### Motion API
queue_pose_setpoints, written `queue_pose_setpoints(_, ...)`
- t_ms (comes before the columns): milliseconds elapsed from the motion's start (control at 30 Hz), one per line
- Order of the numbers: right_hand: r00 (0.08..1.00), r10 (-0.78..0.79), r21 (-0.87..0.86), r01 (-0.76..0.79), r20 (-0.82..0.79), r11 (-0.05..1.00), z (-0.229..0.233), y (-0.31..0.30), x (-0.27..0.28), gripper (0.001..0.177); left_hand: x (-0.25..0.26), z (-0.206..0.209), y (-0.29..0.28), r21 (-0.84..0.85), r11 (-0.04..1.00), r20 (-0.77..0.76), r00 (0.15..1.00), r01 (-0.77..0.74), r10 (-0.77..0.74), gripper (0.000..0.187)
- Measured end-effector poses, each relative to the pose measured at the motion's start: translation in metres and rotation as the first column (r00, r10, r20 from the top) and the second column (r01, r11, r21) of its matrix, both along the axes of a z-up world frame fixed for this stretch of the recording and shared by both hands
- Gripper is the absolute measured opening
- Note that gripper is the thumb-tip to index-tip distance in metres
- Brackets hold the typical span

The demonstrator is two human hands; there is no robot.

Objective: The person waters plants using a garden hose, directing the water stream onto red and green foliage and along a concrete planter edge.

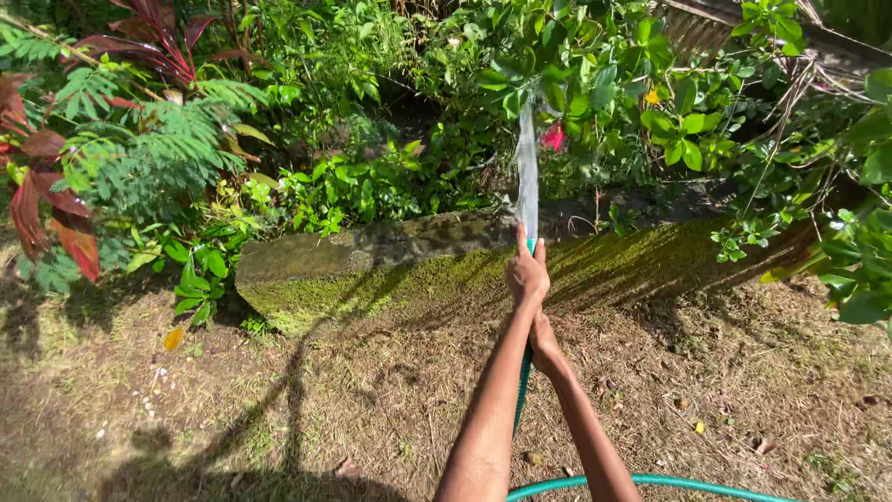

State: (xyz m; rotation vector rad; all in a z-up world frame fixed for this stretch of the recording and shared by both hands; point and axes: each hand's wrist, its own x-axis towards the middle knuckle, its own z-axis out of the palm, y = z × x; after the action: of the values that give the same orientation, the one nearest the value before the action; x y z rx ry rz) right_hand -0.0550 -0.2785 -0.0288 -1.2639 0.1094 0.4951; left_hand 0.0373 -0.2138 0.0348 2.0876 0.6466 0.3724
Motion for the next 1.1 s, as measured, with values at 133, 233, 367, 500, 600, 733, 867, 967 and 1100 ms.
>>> queue_pose_setpoints(133, 0.999, -0.051, 0.059, 0.052, -0.014, 0.997, -0.014, -0.047, -0.031, 0.053, -0.019, -0.014, -0.053, -0.045, 0.999, 0.103, 0.994, -0.025, 0.030, 0.066)
queue_pose_setpoints(233, 1.000, -0.007, 0.035, 0.008, -0.016, 0.999, -0.017, -0.098, -0.055, 0.058, -0.046, -0.018, -0.100, -0.001, 0.997, 0.254, 0.964, -0.082, 0.080, 0.062)
queue_pose_setpoints(367, 1.000, -0.001, -0.052, 0.001, -0.006, 0.999, -0.009, -0.140, -0.076, 0.060, -0.069, -0.004, -0.152, -0.198, 0.980, 0.141, 0.990, 0.033, -0.004, 0.061)
queue_pose_setpoints(500, 1.000, -0.007, 0.037, 0.008, -0.030, 0.999, -0.001, -0.182, -0.101, 0.061, -0.094, 0.006, -0.184, -0.108, 0.994, 0.152, 0.988, -0.017, 0.033, 0.060)
queue_pose_setpoints(600, 0.997, -0.035, 0.012, 0.036, -0.067, 0.999, 0.005, -0.197, -0.107, 0.060, -0.103, 0.014, -0.207, -0.181, 0.982, 0.034, 0.998, 0.056, -0.051, 0.062)
queue_pose_setpoints(733, 1.000, -0.007, -0.109, 0.004, -0.027, 0.994, 0.010, -0.213, -0.112, 0.063, -0.109, 0.021, -0.222, -0.145, 0.988, 0.034, 0.999, 0.043, -0.038, 0.061)
queue_pose_setpoints(867, 0.994, -0.031, -0.017, 0.030, -0.102, 0.999, 0.010, -0.223, -0.108, 0.052, -0.114, 0.034, -0.226, -0.103, 0.994, -0.027, 0.998, 0.045, -0.048, 0.062)
queue_pose_setpoints(967, 0.996, -0.039, 0.040, 0.042, -0.077, 0.998, 0.010, -0.226, -0.097, 0.052, -0.112, 0.047, -0.231, -0.098, 0.994, -0.025, 0.999, 0.042, -0.044, 0.063)
queue_pose_setpoints(1100, 0.997, -0.029, -0.031, 0.027, -0.066, 0.999, 0.007, -0.235, -0.072, 0.052, -0.091, 0.051, -0.244, -0.034, 0.999, 0.010, 0.999, 0.037, -0.037, 0.062)
